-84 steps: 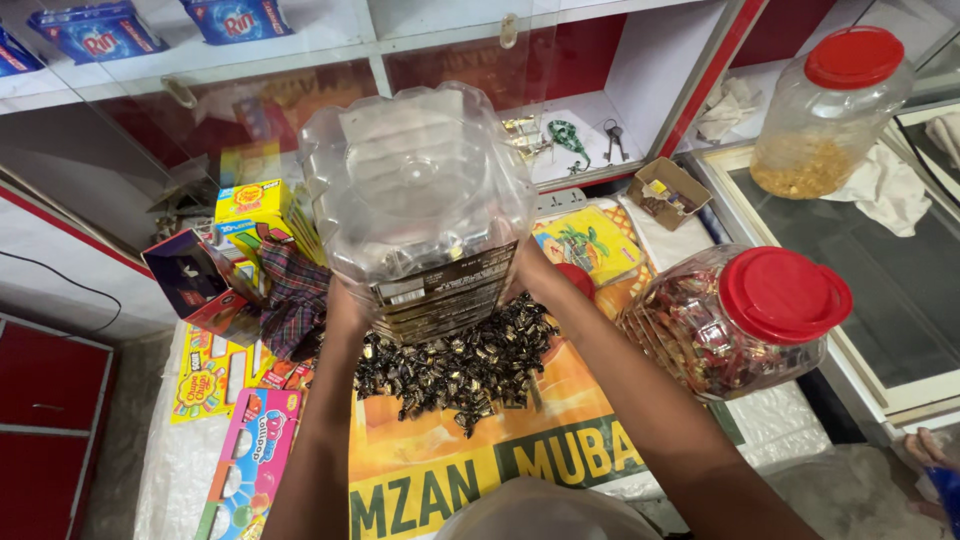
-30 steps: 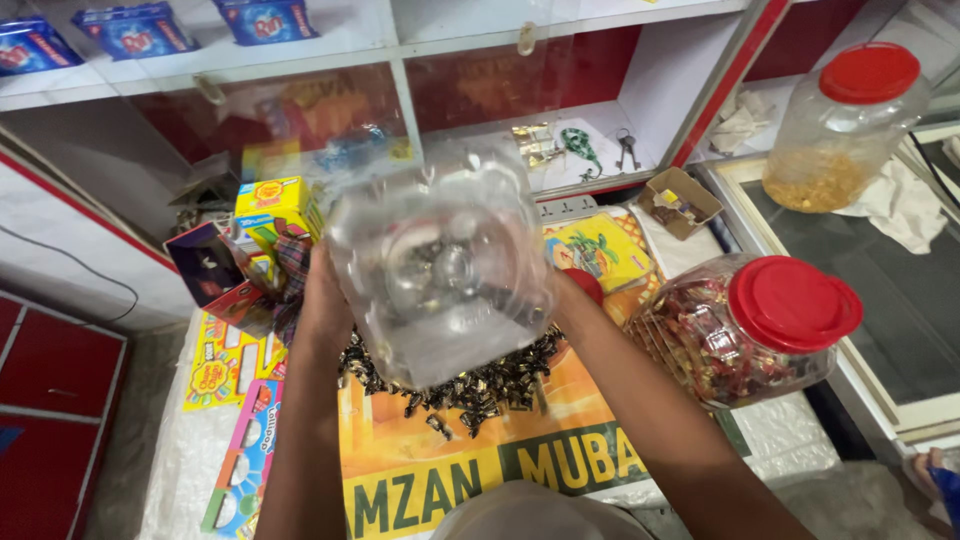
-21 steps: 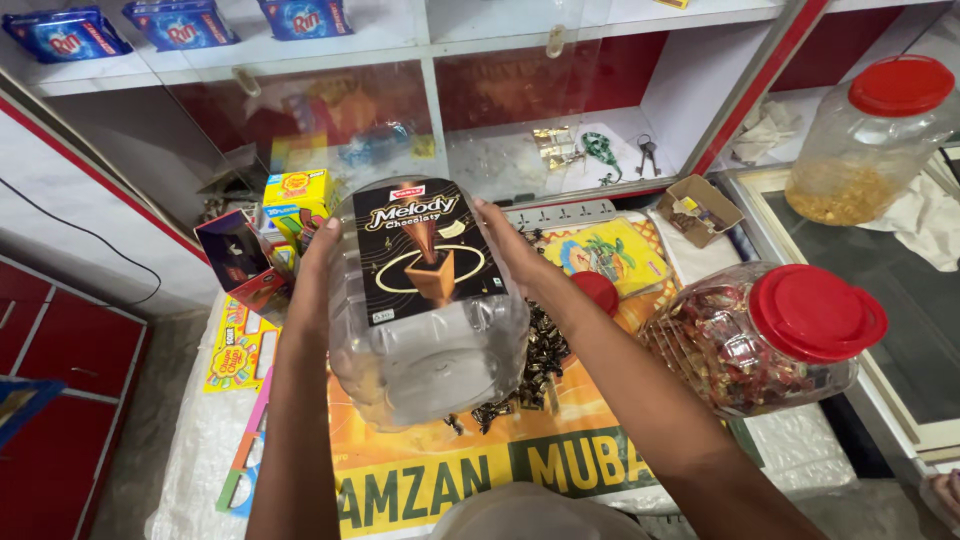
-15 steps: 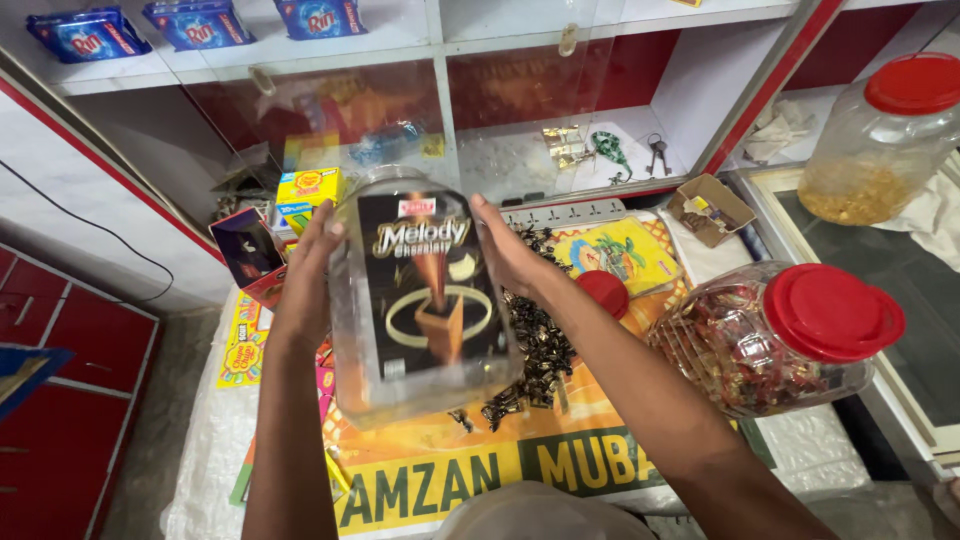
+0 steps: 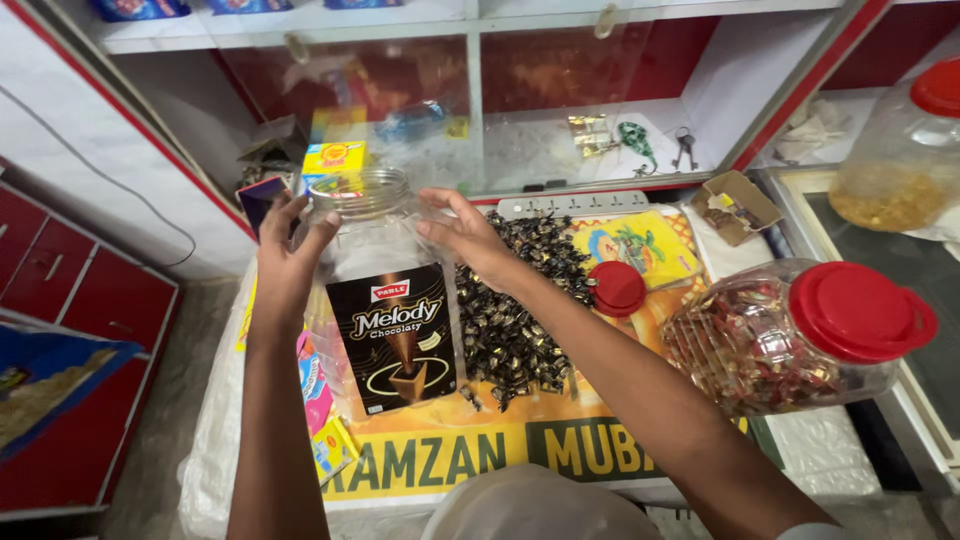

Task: The person opens a large plastic jar filled with wrapped candies and pours the contents onto a table covered with a printed mat. After emptying the jar, the person begins picking up individual candies from the pile and placing them back into the jar one by one.

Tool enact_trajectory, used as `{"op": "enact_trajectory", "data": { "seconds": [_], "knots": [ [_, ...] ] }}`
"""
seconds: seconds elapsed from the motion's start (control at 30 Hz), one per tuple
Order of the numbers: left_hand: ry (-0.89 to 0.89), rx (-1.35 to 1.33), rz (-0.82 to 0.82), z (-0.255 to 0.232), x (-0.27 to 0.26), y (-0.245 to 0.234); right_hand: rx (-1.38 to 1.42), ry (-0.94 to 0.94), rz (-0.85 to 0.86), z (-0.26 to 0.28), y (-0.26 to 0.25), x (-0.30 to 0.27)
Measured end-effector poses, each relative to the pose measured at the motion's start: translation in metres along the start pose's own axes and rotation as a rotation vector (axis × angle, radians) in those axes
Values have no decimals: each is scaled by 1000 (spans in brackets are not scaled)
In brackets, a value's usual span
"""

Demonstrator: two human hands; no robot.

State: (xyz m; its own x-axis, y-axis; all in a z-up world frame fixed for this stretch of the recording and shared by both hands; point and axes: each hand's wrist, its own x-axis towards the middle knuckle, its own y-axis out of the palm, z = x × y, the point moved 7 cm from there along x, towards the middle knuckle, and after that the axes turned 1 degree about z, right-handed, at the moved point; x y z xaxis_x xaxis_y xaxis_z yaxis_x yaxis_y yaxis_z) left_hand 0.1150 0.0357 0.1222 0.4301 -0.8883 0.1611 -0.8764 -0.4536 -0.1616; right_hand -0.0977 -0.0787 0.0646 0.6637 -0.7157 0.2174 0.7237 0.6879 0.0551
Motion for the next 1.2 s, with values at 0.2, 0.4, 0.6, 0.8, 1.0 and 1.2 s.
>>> {"op": "enact_trajectory", "data": {
  "seconds": [0.2, 0.4, 0.6, 0.8, 1.0, 1.2],
  "knots": [
    [-118, 25, 64, 16, -15, -23, 137, 68, 3, -4, 28, -8],
    [-176, 43, 63, 24, -33, -44, -108, -147, -4, -2, 54, -15],
    [-108, 452, 161, -24, -67, -47, -406, -331, -20, 21, 84, -26],
    [-84, 496, 198, -30, -81, -48, -449, -360, 26, 30, 94, -35],
    [-101, 321, 110, 25, -80, -73, -396, -185, -38, 16, 88, -47],
    [-19, 202, 28, 10, -87, -73, -280, 10, -5, -4, 91, -50]
  ]
}}
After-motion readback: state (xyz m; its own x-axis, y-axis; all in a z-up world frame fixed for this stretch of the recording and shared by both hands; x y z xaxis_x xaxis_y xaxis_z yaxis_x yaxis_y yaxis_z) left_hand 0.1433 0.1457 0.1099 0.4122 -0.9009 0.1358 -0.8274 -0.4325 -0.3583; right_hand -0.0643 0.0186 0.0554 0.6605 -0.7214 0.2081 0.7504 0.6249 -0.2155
